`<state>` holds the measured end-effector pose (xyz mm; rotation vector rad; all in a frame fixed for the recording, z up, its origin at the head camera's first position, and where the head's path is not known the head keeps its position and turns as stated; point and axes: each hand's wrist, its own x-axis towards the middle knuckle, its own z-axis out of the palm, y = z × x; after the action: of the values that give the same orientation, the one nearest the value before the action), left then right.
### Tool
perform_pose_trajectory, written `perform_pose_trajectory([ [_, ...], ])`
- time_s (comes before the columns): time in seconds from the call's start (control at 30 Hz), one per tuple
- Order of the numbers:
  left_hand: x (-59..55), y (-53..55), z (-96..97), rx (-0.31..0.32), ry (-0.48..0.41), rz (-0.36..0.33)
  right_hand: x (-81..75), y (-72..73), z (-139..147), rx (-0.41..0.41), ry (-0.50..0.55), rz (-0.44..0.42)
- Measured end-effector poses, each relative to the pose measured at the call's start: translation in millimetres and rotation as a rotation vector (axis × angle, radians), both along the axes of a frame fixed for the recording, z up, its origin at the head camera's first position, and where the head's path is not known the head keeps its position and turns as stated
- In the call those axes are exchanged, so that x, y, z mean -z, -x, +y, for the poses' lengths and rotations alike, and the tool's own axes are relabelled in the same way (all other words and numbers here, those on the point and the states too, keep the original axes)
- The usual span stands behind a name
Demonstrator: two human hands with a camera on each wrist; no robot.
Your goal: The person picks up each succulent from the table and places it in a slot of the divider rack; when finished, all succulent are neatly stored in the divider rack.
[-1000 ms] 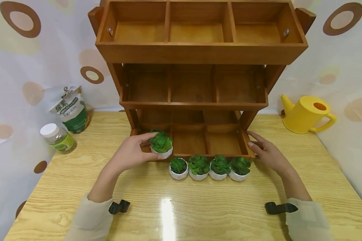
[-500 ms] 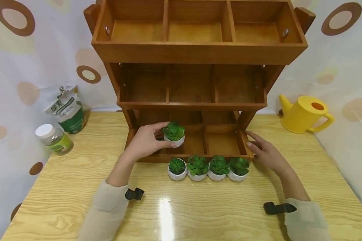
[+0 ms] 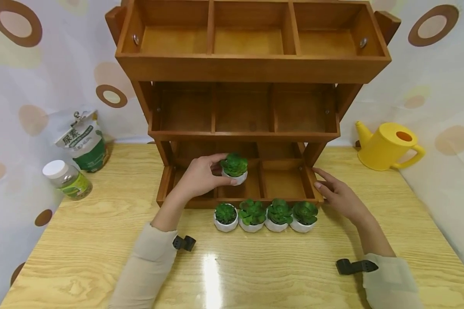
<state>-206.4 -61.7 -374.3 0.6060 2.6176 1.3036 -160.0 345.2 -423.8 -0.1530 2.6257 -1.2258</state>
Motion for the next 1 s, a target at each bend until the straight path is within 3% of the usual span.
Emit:
perform_pose_trajectory([
  [0.73,24.4,-3.1,28.1,0.039,0.137,-0.009,1.5,0.2,-2.3,0.009,0.001,-0.013],
  [1.0,28.2,-2.9,35.4,0.016,0.210,0.103,-0.4,-1.2,-2.7,0.013,0.003,-0.011],
])
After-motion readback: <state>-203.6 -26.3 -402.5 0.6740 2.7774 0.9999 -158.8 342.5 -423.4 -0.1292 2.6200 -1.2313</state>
